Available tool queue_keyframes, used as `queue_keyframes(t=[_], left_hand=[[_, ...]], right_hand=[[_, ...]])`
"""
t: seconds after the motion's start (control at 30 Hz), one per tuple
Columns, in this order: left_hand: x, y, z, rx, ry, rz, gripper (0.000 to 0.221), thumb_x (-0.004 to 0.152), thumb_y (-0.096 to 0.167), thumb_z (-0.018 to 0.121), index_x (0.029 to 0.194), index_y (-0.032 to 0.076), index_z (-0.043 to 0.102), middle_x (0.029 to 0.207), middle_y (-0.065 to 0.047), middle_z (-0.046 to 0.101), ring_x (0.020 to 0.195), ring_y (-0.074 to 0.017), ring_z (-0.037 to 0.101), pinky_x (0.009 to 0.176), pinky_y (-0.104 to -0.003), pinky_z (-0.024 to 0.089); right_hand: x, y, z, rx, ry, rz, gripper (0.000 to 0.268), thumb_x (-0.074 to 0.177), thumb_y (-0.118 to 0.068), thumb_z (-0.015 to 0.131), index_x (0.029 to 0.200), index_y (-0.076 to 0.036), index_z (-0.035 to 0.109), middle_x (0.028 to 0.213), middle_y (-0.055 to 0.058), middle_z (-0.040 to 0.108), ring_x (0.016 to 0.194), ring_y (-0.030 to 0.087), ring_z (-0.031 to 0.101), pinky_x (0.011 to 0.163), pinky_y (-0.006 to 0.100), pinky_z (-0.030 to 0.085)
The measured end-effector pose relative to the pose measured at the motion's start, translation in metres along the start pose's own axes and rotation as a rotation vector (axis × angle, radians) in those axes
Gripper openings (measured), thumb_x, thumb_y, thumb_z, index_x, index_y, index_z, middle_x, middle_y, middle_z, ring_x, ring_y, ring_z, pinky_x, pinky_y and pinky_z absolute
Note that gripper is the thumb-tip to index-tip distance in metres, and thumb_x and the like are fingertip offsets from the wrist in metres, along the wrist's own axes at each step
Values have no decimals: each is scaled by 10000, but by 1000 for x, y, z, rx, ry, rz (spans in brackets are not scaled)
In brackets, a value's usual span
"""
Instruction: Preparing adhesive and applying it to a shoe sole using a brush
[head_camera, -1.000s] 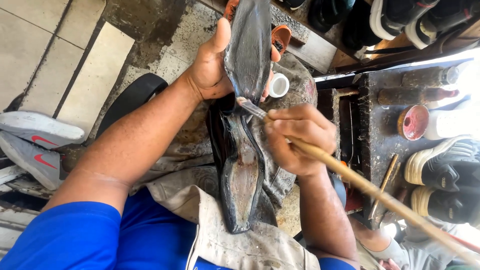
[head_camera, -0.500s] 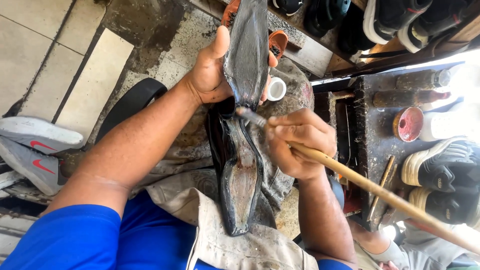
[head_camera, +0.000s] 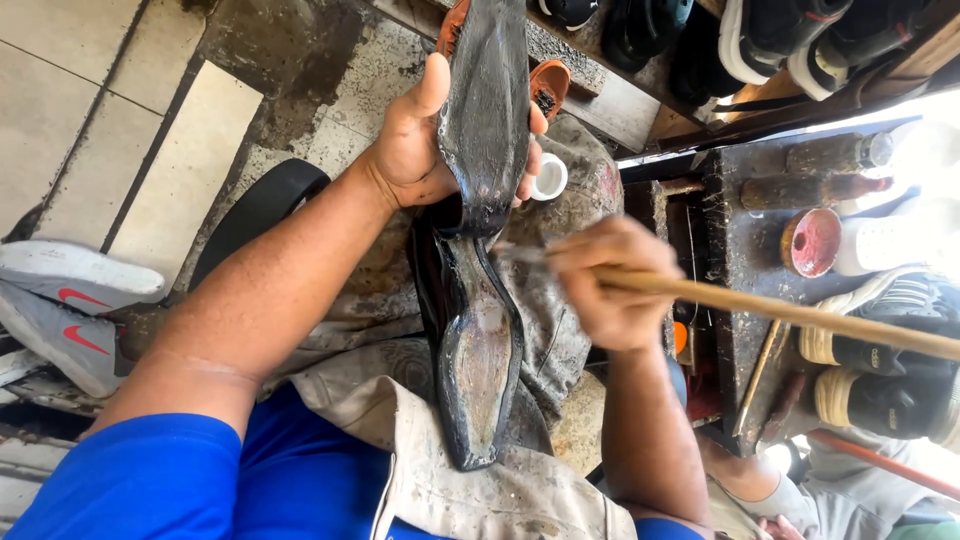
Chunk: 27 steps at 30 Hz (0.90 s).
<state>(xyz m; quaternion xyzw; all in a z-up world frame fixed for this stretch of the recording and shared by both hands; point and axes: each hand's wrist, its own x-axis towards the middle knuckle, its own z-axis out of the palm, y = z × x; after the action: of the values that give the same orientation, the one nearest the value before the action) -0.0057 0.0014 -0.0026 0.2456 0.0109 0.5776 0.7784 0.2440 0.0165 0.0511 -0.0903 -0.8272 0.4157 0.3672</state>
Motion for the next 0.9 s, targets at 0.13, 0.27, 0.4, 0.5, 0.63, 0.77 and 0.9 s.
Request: queue_keyframes(t=[0.13, 0.27, 0.4, 0.5, 0.63, 0.77, 0.9], left_hand=[[0, 5, 6, -56, -23, 44, 830, 835, 651, 712, 1204, -89, 644, 1123, -305, 689, 1035, -408, 704, 933, -538, 604], [0, 8, 2, -110, -5, -12, 788, 843, 592, 718, 1216, -97, 638, 1099, -327, 692, 976, -460, 712, 908, -521, 606], [0, 11, 9, -94, 12, -11, 804, 837, 573, 777, 1323, -37, 580, 1084, -357, 690, 957, -451, 722, 877, -539, 606], [1, 14, 14, -106, 31, -4, 850, 827, 573, 787, 1361, -49, 564, 1112, -333, 697, 1002, -454, 721, 907, -553, 612], [1, 19, 22, 10, 74, 11, 845, 792, 669, 738, 1262, -23, 620, 1125, -335, 676, 973, -456, 712, 863, -543, 597], [2, 23, 26, -4, 95, 15, 801, 789, 644, 736, 1195, -41, 648, 1101, -324, 680, 945, -449, 708, 834, -518, 590], [1, 31, 25, -4, 85, 6, 791, 805, 613, 752, 1198, -63, 640, 1135, -300, 679, 983, -442, 703, 889, -522, 587]], right_hand=[[-14, 11, -33, -91, 361, 180, 110, 974, -62, 728, 940, -105, 632, 845, 70, 647, 831, 182, 688, 749, 287, 556], [-23, 24, -42, -229, 391, 325, 199, 809, 94, 704, 918, -58, 637, 1026, 138, 611, 1032, 235, 618, 927, 350, 580], [-23, 32, -38, -301, 353, 353, 176, 843, 89, 721, 922, -52, 652, 931, 67, 626, 886, 197, 609, 856, 319, 522], [-21, 42, -35, -326, 346, 413, 154, 871, 73, 690, 942, -61, 662, 930, 57, 618, 878, 180, 616, 836, 289, 514], [-16, 61, -25, -336, 290, 496, 99, 874, 0, 721, 926, -74, 679, 900, 77, 649, 790, 169, 650, 709, 285, 550], [-8, 77, -17, -431, 219, 527, 63, 857, -70, 743, 900, -100, 708, 875, 69, 695, 790, 173, 659, 693, 316, 549], [-16, 87, -17, -316, 238, 635, 93, 886, -87, 771, 929, -82, 688, 872, 56, 698, 739, 141, 652, 626, 264, 543]])
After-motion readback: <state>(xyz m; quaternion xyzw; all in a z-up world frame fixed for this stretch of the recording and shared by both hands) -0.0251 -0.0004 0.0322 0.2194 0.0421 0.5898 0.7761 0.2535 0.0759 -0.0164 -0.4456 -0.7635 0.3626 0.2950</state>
